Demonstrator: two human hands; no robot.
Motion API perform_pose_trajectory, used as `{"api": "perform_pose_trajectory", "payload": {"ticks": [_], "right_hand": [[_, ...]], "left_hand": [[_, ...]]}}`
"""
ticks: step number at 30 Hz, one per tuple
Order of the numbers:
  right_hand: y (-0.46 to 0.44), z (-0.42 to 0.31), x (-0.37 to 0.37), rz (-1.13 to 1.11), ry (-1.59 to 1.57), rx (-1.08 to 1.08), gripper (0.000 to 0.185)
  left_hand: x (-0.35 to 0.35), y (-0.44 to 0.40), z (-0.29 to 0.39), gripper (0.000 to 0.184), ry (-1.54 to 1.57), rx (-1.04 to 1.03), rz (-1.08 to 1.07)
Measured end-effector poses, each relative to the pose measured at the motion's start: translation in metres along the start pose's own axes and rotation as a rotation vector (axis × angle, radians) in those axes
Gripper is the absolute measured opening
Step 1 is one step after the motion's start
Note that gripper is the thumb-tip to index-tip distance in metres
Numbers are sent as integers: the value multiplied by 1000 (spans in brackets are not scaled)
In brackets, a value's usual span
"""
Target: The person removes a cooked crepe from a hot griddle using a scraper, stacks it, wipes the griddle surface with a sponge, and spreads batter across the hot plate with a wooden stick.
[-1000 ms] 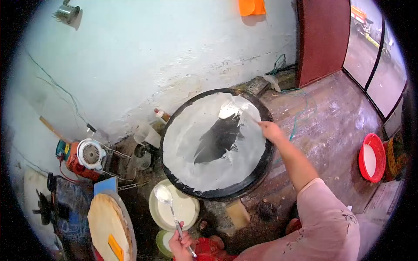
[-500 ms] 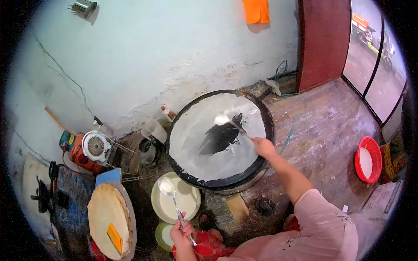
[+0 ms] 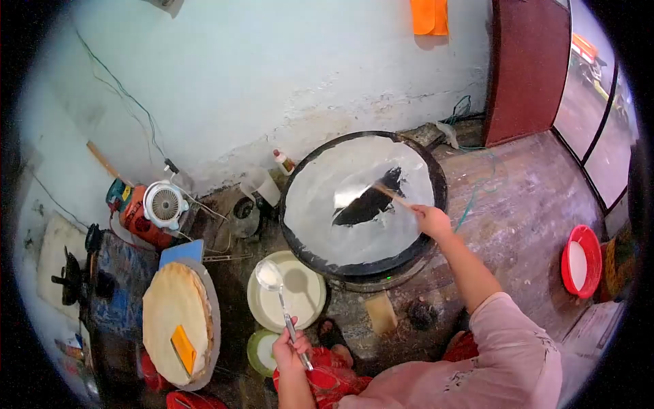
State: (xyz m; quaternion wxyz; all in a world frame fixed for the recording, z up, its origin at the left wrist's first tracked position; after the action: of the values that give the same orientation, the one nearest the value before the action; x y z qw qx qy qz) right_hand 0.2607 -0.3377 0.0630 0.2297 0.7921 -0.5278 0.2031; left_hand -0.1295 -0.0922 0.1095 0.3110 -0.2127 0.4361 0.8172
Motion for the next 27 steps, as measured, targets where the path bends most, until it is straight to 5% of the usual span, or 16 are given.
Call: {"api": "perform_pose_trajectory", "payload": {"ticks": [1, 5, 9, 12, 15, 16, 21, 25, 27], "right_hand": [[-3, 11, -7, 157, -58, -61, 34], [-9, 10, -57, -118, -32, 144, 32], [26, -39, -14, -265, 200, 160, 30], [45, -51, 16, -168, 280, 95, 30], [65, -30, -12, 347, 237, 560, 35], [78, -38, -30, 264, 361, 480, 43], [104, -31, -120, 140, 439, 771, 44], [74, -16, -87, 148, 561, 474, 42], [68, -18, -74, 277, 318, 369, 44]], "left_hand": [[1, 1, -1, 36, -35, -5, 9], [-3, 6, 2, 36, -19, 18, 23], [7, 3, 1, 32, 49, 45, -23], [13, 4, 1, 31, 10, 15, -18], [11, 7, 2, 32, -28, -2, 1], [11, 7, 2, 32, -30, 0, 1], [7, 7, 3, 32, 25, 46, -26], [11, 7, 1, 31, 58, 39, -53], [9, 9, 2, 30, 30, 22, -24]]}}
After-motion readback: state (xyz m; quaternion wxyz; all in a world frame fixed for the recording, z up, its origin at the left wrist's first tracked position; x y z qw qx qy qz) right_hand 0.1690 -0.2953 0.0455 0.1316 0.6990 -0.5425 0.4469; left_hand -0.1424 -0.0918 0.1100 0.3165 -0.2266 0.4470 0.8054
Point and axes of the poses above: each hand's wrist, its own y-axis away from the middle knuckle, its own x-axis out of the back of the hand, z = x × y, the point moved 1 cm from there along -y, towards the middle knuckle, and after that the axes turned 15 degrees about -y, right-handed, at the moved point
